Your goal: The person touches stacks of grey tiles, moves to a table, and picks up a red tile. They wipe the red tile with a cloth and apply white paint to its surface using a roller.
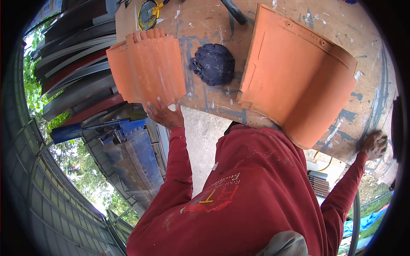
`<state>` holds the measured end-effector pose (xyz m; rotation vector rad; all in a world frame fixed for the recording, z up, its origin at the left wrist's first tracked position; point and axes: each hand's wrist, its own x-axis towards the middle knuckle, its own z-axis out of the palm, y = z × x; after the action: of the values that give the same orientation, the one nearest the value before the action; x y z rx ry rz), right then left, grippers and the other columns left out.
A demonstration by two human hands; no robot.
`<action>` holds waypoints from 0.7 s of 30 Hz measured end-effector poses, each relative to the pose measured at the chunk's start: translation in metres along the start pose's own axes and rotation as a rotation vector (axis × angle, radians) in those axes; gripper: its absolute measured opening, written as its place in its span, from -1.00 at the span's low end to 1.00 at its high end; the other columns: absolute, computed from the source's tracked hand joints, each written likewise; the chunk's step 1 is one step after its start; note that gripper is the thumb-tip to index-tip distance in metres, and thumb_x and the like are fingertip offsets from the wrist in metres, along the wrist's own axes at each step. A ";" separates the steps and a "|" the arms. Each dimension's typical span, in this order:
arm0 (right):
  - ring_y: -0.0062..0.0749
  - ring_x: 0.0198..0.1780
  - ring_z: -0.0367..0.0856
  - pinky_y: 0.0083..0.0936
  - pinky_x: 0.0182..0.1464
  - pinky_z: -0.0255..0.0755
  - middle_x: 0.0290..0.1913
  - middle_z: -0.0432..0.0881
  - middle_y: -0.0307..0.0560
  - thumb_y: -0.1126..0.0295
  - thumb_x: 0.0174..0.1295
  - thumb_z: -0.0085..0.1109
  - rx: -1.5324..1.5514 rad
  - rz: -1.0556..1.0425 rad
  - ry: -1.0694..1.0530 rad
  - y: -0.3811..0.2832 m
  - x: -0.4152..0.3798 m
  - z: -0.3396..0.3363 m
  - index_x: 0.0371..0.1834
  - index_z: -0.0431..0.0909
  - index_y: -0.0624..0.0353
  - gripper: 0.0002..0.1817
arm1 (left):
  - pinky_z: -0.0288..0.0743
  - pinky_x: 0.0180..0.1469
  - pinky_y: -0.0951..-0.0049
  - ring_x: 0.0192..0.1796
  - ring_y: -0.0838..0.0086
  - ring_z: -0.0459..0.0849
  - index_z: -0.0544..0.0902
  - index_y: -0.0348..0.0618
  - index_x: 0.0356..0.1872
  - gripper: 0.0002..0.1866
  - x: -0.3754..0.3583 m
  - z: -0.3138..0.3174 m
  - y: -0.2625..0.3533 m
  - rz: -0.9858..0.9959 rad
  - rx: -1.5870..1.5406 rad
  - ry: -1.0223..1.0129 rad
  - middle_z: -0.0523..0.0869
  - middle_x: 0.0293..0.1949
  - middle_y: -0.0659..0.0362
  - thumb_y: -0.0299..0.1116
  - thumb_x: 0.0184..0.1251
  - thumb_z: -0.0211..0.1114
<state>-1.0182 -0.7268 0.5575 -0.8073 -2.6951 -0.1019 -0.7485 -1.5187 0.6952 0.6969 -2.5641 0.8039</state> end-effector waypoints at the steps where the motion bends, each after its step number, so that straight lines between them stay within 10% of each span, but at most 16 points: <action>1: -0.15 0.61 0.25 -0.17 0.62 0.00 0.53 0.48 -0.06 -0.35 0.48 -0.14 -0.006 0.000 0.000 0.000 0.001 -0.001 0.54 0.46 -0.03 -0.21 | 0.15 0.59 -0.32 0.67 -0.22 0.00 0.17 0.14 0.63 0.24 -0.004 0.005 -0.001 0.036 0.061 0.017 0.03 0.65 -0.07 -0.10 -0.10 0.79; 21: -0.12 0.61 0.25 -0.16 0.62 0.00 0.53 0.47 -0.03 -0.37 0.45 -0.12 0.034 0.009 0.002 -0.002 0.002 -0.002 0.52 0.48 -0.07 -0.21 | 0.22 0.52 -0.45 0.66 -0.37 -0.11 0.29 0.31 0.58 0.27 -0.011 0.021 -0.004 0.016 -0.019 0.033 -0.08 0.66 -0.07 -0.11 -0.29 0.87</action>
<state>-1.0204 -0.7278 0.5597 -0.8092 -2.6837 -0.0552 -0.7409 -1.5307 0.6757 0.6519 -2.5476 0.7881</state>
